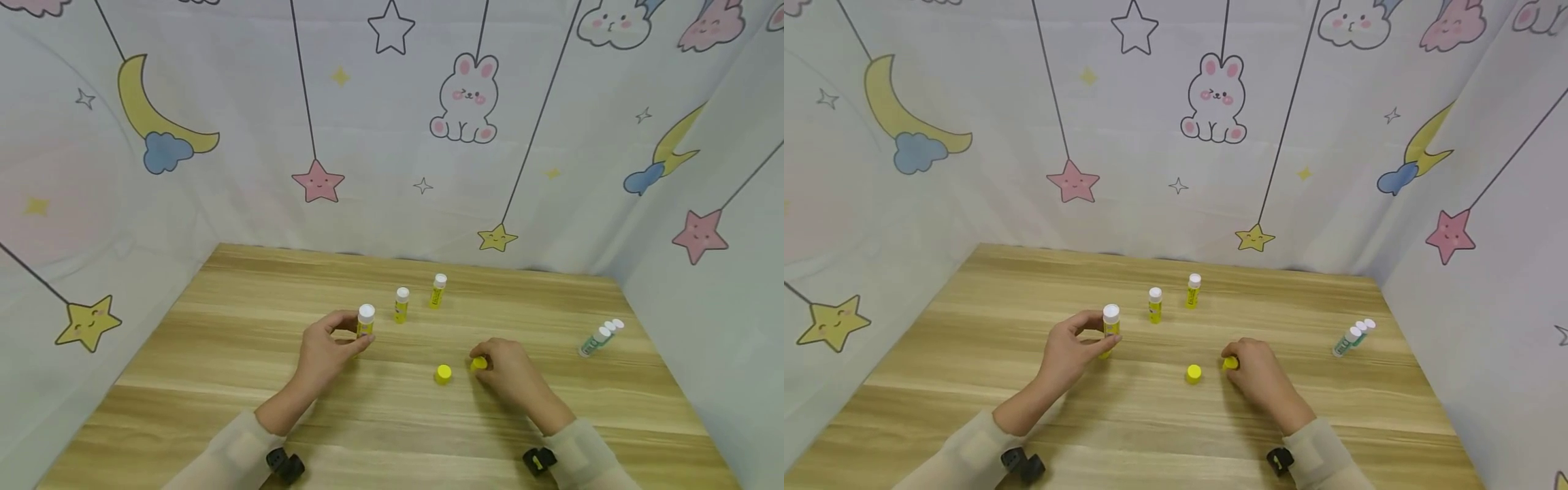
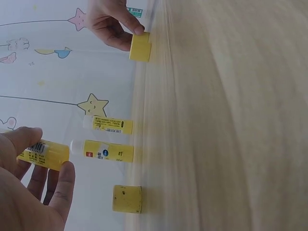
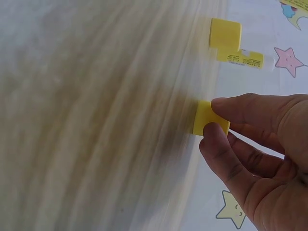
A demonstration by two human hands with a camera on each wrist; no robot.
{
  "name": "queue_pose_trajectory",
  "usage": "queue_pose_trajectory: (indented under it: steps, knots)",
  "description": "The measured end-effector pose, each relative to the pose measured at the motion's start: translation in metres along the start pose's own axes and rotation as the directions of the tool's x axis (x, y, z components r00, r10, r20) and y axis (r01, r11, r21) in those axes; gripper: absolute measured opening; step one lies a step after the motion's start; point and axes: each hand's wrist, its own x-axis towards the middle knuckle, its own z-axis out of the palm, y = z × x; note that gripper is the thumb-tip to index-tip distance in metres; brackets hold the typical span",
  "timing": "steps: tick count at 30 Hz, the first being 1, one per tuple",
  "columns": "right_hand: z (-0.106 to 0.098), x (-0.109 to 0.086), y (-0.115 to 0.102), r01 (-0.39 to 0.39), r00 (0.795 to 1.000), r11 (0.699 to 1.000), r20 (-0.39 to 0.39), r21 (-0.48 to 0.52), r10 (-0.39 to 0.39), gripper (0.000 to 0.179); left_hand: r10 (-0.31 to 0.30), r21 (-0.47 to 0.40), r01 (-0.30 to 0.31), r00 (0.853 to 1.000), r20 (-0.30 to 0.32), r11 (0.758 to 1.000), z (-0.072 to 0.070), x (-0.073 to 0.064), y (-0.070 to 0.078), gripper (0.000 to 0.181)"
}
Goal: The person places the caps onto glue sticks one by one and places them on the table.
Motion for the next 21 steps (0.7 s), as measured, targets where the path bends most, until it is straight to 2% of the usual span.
queue_pose_trajectory:
  steps: [11, 21]
  knots:
    - [-0.0014, -0.0009, 0.0007, -0.016, 1.000, 1.000, -0.007, 0.007, 0.016, 0.023, 0.000, 0.006, 0.000, 1.000, 0.003, 1.000, 0.0008, 0.0014, 0.0013, 0.036]
    - [-0.0061, -0.0054, -0.0023, -0.042, 0.998, 0.995, -0.040, 0.086, 0.045, 0.027, -0.009, 0.006, 0.009, 1.000, 0.015, 1.000, 0.0027, -0.0003, 0.0008, 0.036]
